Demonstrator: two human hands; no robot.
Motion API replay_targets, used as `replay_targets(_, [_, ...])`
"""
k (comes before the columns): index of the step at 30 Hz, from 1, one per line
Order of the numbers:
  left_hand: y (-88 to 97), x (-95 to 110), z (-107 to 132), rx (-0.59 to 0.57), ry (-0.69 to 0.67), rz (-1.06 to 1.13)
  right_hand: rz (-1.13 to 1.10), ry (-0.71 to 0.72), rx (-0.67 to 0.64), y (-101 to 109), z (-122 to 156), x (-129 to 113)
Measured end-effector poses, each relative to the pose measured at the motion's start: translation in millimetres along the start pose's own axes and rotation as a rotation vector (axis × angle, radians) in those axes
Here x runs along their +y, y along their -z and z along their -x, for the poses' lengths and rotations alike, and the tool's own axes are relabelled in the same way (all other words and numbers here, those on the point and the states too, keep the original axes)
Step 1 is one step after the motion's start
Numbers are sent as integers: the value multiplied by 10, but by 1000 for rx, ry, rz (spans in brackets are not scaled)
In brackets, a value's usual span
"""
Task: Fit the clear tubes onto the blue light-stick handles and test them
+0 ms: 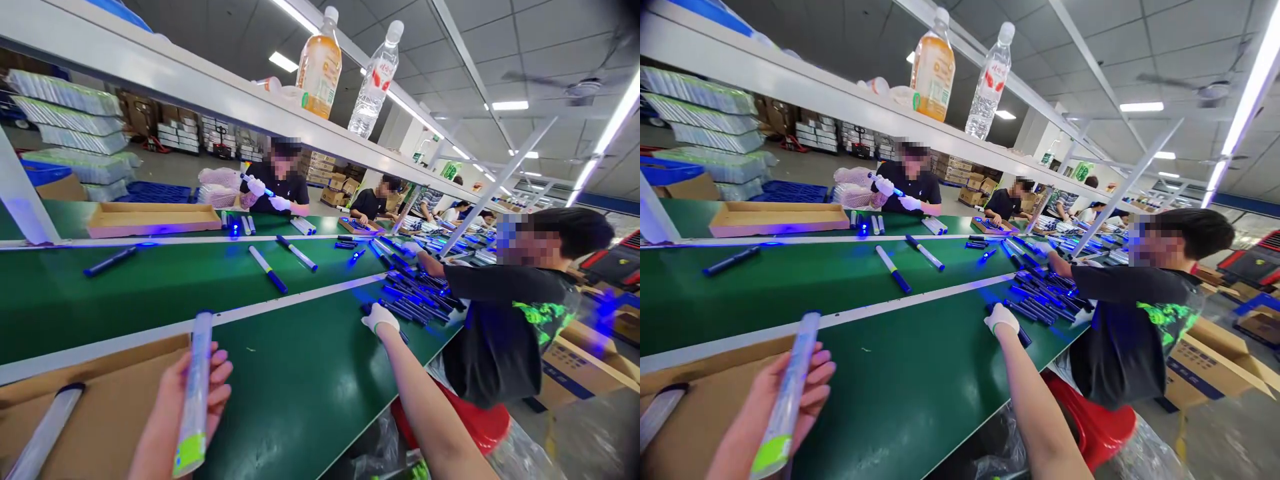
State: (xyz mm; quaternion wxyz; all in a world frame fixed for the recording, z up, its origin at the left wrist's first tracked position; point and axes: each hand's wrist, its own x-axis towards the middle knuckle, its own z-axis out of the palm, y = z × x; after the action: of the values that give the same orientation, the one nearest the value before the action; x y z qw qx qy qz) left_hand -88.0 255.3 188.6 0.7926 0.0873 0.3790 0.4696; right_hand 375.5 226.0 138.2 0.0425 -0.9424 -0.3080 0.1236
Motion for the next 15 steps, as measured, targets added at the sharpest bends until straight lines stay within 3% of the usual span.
replay_targets(3, [-157, -444, 202, -30, 169, 155, -62, -5, -51, 150, -13, 21])
replay_targets(7, [-11, -829, 288, -19, 277, 113, -272, 187, -131, 176, 260, -48])
replay_targets(11, [14, -932, 206, 82, 196, -29, -650, 485, -237, -126, 940, -420])
replay_targets(15, [-7, -910, 146, 34, 235, -108, -1023, 698, -314, -413, 1740, -776])
